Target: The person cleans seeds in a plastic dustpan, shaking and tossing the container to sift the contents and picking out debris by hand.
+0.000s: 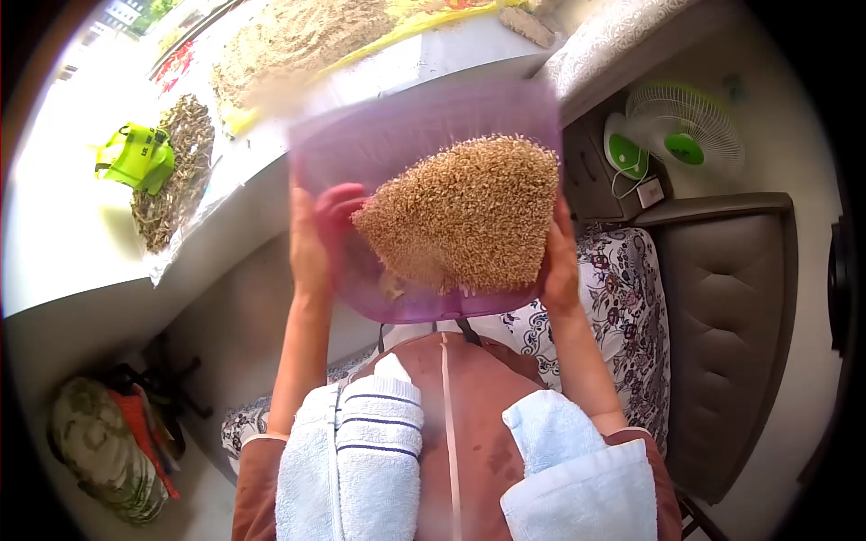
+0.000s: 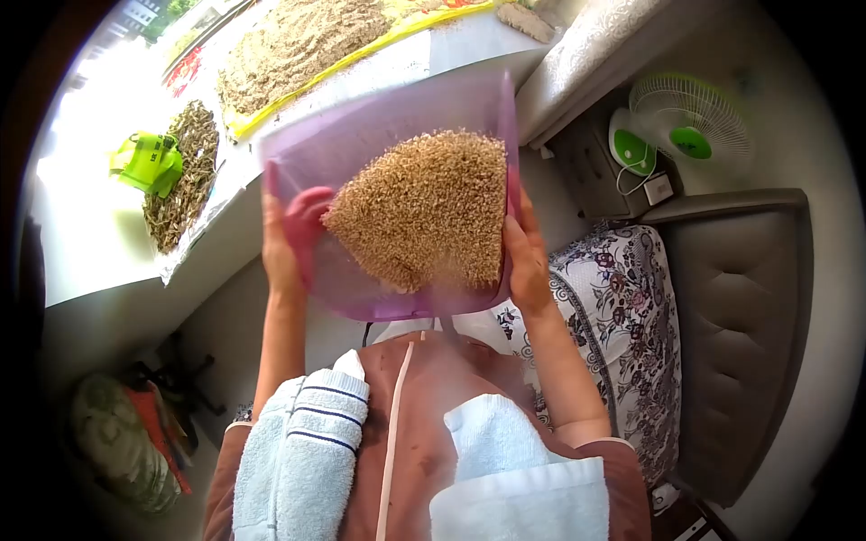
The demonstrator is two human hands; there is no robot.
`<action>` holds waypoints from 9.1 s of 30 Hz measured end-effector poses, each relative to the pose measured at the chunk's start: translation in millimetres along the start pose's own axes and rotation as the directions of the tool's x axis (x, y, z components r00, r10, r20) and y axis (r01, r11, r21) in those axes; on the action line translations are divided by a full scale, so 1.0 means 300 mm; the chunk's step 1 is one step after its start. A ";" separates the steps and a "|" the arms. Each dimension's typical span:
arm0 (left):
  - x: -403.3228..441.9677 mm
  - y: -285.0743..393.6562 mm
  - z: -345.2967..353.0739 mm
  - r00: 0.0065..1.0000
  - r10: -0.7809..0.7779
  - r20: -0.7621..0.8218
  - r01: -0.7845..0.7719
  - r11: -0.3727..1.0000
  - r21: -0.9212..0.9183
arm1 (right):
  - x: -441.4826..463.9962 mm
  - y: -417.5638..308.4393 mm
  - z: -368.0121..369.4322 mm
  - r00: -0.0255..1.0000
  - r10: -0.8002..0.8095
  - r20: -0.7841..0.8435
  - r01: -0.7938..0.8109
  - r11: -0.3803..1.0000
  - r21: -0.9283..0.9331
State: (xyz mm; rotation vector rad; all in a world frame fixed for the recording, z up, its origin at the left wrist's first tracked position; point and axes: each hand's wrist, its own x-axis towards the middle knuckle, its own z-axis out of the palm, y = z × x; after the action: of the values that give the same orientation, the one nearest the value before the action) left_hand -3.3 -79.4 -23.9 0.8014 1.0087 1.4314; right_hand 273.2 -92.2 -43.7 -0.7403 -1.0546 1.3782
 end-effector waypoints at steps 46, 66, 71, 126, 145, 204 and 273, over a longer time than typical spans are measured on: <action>0.064 -0.060 0.025 0.989 -0.148 -0.008 0.148 0.988 0.033 | 0.031 0.075 -0.072 0.972 0.228 -0.056 -0.212 0.955 0.209; 0.105 0.022 0.107 0.995 -0.092 -0.042 0.101 0.930 0.355 | -0.026 0.162 -0.057 0.969 0.230 -0.090 -0.171 0.888 0.426; 0.086 -0.103 -0.015 0.985 -0.171 -0.016 0.171 0.983 0.070 | -0.030 0.158 -0.047 0.971 0.196 -0.139 -0.175 0.973 0.150; 0.039 -0.097 0.033 0.988 -0.146 -0.056 0.145 0.989 -0.023 | 0.012 -0.061 -0.035 0.977 0.192 -0.094 -0.186 0.980 0.070; -0.011 -0.043 0.111 0.994 -0.111 -0.023 0.104 0.972 -0.209 | 0.056 -0.215 -0.001 0.995 0.099 -0.014 -0.100 0.988 -0.120; 0.028 -0.153 0.043 0.995 -0.101 -0.015 0.101 0.955 0.279 | -0.135 0.164 -0.133 0.964 0.216 -0.155 -0.159 0.936 0.314; 0.055 -0.166 0.108 0.977 -0.212 0.004 0.207 0.961 0.185 | -0.118 0.117 -0.179 0.954 0.168 -0.249 -0.128 0.977 0.171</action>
State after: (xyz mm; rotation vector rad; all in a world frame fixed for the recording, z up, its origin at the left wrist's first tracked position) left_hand 44.2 -59.7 -57.7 0.8166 1.1835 1.1569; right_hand 311.5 -114.8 -102.1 -0.8750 -0.6885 1.4253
